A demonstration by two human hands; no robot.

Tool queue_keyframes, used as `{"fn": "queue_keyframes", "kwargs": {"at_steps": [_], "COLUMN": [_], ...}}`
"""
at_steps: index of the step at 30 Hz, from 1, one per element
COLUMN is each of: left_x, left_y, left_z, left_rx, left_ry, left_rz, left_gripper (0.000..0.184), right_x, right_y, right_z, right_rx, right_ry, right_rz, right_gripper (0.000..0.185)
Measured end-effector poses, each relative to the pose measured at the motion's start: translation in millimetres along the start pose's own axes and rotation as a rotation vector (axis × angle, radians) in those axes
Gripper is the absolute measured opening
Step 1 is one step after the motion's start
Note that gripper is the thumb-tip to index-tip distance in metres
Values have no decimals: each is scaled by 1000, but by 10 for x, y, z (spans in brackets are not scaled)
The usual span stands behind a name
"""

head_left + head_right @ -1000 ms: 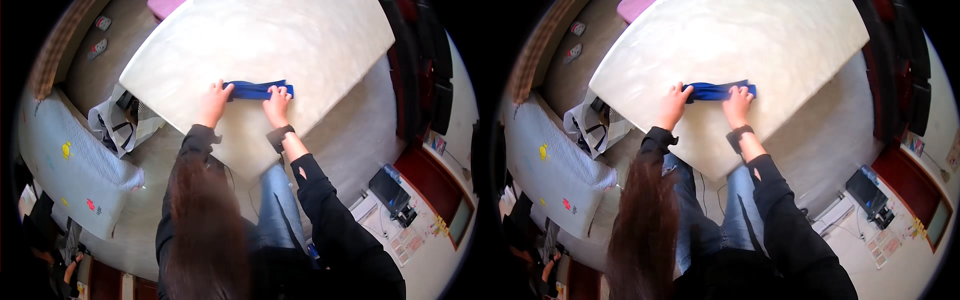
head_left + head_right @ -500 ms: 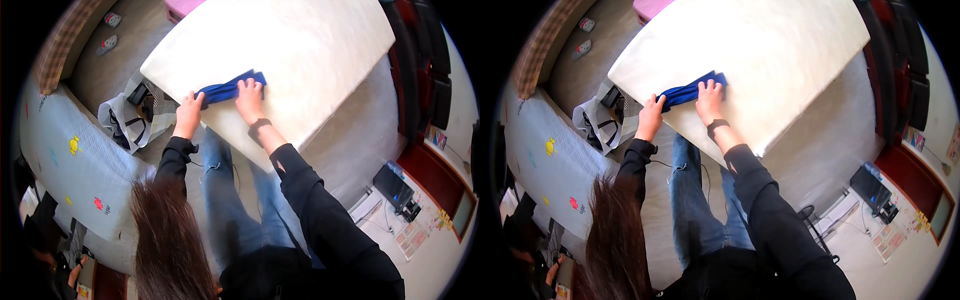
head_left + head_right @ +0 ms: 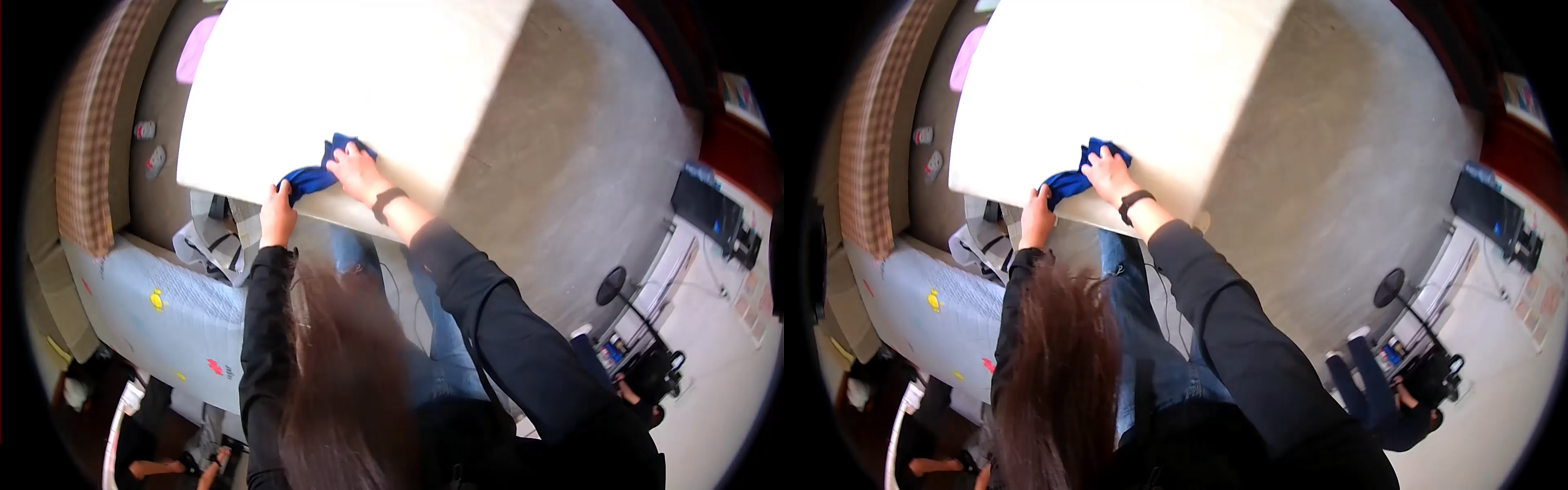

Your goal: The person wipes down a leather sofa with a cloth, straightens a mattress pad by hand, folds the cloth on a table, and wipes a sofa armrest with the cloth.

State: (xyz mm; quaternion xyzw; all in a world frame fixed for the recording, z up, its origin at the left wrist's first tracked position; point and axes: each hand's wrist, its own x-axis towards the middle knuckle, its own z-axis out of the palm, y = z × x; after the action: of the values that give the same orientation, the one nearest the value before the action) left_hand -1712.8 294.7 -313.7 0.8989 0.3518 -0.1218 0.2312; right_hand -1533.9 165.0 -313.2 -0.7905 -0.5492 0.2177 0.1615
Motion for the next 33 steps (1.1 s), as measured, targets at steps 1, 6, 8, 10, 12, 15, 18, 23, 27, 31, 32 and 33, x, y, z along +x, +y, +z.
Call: {"fn": "queue_keyframes", "kwargs": {"at_steps": [1, 6, 8, 10, 12, 15, 18, 23, 27, 31, 32, 33], "left_x": [-50, -290, -385, -471, -528, -569, -566, -487, -437, -425, -422, -413], "left_y": [157, 915, 1287, 1609, 1840, 2096, 2158, 2052, 2016, 1887, 1869, 1853], "left_z": [36, 432, 586, 723, 815, 869, 839, 801, 790, 783, 784, 788], "left_rx": [16, 29, 37, 45, 71, 140, 142, 116, 130, 52, 20, -12], "left_ry": [-24, -103, -169, -224, -307, -331, -357, -432, -461, -451, -429, -406], "left_rz": [13, 197, 238, 260, 250, 289, 316, 384, 389, 407, 409, 412], "left_gripper": [30, 30, 32, 33, 34, 29, 27, 29, 39, 39, 37, 35], "right_x": [-201, -1327, -1744, -2098, -2374, -2633, -2699, -2611, -2588, -2472, -2442, -2416], "right_y": [92, 564, 780, 934, 1047, 1106, 1062, 978, 1121, 1083, 1073, 1071], "right_z": [36, -43, -113, -152, -140, -168, -16, 205, 124, -39, -63, -88], "right_rx": [27, 59, 44, 49, 109, 278, 389, 697, 1311, 1484, 1479, 1464], "right_ry": [44, 220, 219, 270, 266, 222, 264, 254, 125, 1, 37, 27], "right_rz": [17, 89, 132, 189, 266, 419, 522, 866, 869, 881, 902, 901], "right_gripper": [28, 14, 15, 16, 19, 31, 33, 51, 71, 73, 74, 74]}}
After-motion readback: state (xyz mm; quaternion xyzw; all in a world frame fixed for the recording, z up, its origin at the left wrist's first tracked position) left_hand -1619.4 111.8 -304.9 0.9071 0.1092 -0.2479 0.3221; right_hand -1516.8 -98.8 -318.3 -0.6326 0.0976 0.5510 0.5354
